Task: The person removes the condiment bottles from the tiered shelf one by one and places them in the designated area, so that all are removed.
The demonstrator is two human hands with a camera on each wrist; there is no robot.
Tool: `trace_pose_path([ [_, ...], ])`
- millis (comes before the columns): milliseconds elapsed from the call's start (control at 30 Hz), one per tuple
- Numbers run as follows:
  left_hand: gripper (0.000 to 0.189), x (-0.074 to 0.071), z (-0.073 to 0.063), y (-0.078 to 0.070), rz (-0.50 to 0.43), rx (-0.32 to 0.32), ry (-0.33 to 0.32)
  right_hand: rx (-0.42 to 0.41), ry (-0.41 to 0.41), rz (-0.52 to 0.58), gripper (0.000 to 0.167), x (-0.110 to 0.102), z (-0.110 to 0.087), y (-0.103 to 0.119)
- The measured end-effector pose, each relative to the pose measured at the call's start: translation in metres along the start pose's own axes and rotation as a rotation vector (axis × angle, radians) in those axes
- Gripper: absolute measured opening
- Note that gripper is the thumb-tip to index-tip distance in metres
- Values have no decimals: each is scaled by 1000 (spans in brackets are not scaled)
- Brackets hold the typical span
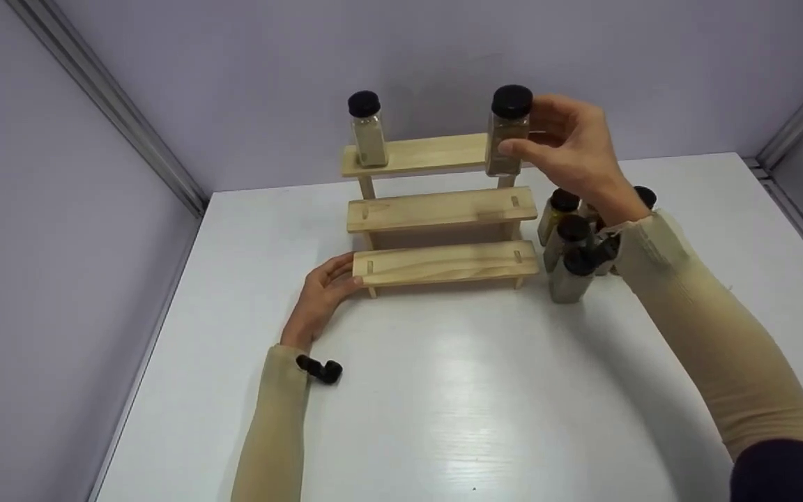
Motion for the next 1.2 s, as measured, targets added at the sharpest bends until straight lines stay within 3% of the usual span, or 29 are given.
trace_pose_path([
  [300,60,0,-2,1,-17,-3,3,-53,-11,-22,46,-18,-25,10],
  [767,62,2,-4,-1,-14,6,8,-83,-9,228,51,-45,-65,13],
  [1200,62,3,-3,2,-32,-3,12,-87,-75,284,52,-80,-89,12],
])
Point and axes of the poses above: each hand's wrist, its own z-axis towards the middle knuckle, its own x-axis out of the palm, y = z × x, the point moved 9 cm from there along z, towards the middle knuckle, and after that the axes turned 6 degrees about z, right-handed, at the moved point
